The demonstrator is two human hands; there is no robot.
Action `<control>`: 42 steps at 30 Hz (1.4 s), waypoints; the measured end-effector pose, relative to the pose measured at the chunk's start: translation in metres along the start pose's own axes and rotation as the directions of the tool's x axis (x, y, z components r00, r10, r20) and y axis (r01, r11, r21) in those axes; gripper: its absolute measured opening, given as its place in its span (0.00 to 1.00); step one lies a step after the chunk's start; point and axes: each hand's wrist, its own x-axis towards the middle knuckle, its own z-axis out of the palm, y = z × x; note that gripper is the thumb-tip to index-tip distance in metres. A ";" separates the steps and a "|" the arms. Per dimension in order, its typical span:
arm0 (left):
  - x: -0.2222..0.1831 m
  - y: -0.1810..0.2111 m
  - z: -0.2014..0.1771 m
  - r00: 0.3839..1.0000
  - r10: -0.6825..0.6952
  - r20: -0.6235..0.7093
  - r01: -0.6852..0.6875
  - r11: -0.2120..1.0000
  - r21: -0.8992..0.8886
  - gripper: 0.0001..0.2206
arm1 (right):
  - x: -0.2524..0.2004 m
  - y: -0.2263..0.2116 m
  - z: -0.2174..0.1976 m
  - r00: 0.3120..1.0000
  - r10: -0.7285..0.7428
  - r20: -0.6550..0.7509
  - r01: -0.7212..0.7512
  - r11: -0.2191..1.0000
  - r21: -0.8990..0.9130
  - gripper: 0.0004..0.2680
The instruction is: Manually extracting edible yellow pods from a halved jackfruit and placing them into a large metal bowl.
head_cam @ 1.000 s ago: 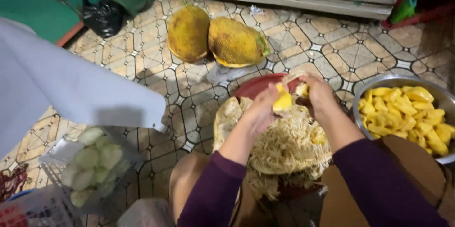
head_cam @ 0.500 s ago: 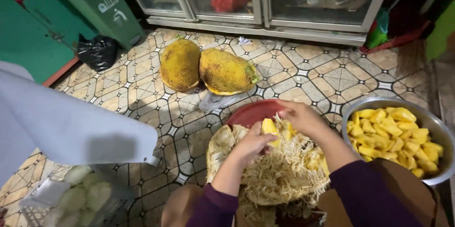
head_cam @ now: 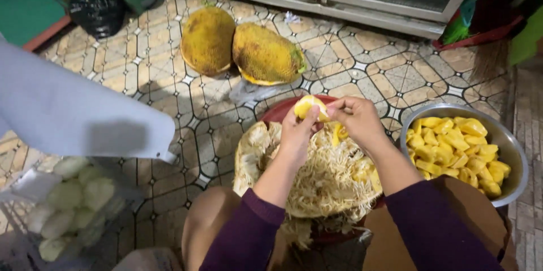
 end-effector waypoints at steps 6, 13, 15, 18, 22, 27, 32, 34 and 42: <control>0.011 -0.021 -0.010 0.998 -0.014 0.061 0.013 0.999 0.030 0.17 | -0.013 -0.007 0.009 0.982 -0.177 -0.064 0.125 0.869 -0.479 0.02; 0.000 -0.008 -0.004 1.000 -0.025 0.004 0.025 0.999 -0.028 0.18 | -0.026 -0.029 0.012 0.990 -0.136 0.021 0.135 0.922 -0.362 0.04; 0.019 -0.024 -0.019 0.998 0.043 -0.045 -0.046 0.997 -0.064 0.17 | -0.041 -0.056 0.020 0.989 -0.117 0.092 0.134 0.968 -0.211 0.09; 0.012 -0.008 -0.018 0.993 0.116 -0.009 -0.115 0.989 0.098 0.16 | -0.045 -0.051 0.019 0.989 -0.121 0.090 0.138 0.967 -0.215 0.10; 0.008 -0.023 -0.017 0.952 0.236 0.194 -0.299 0.847 0.439 0.16 | -0.023 -0.026 0.004 0.975 -0.216 0.059 0.222 0.967 -0.128 0.13; 0.006 -0.027 -0.023 0.912 0.102 0.396 -0.394 0.477 0.785 0.20 | -0.016 -0.018 -0.009 0.857 -0.473 0.205 0.506 0.694 -0.512 0.03; 0.002 -0.017 -0.025 0.881 0.109 0.460 -0.462 0.407 0.788 0.16 | -0.017 -0.021 -0.009 0.824 -0.480 0.302 0.529 0.460 -0.713 0.03; 0.000 -0.014 -0.024 0.869 0.115 0.482 -0.485 0.395 0.780 0.15 | -0.015 -0.009 -0.008 0.817 -0.490 0.303 0.503 0.350 -0.790 0.03; -0.003 0.004 -0.016 0.920 0.129 0.371 -0.195 0.970 0.145 0.17 | -0.020 -0.020 -0.010 0.946 -0.279 -0.163 0.102 0.737 -0.668 0.04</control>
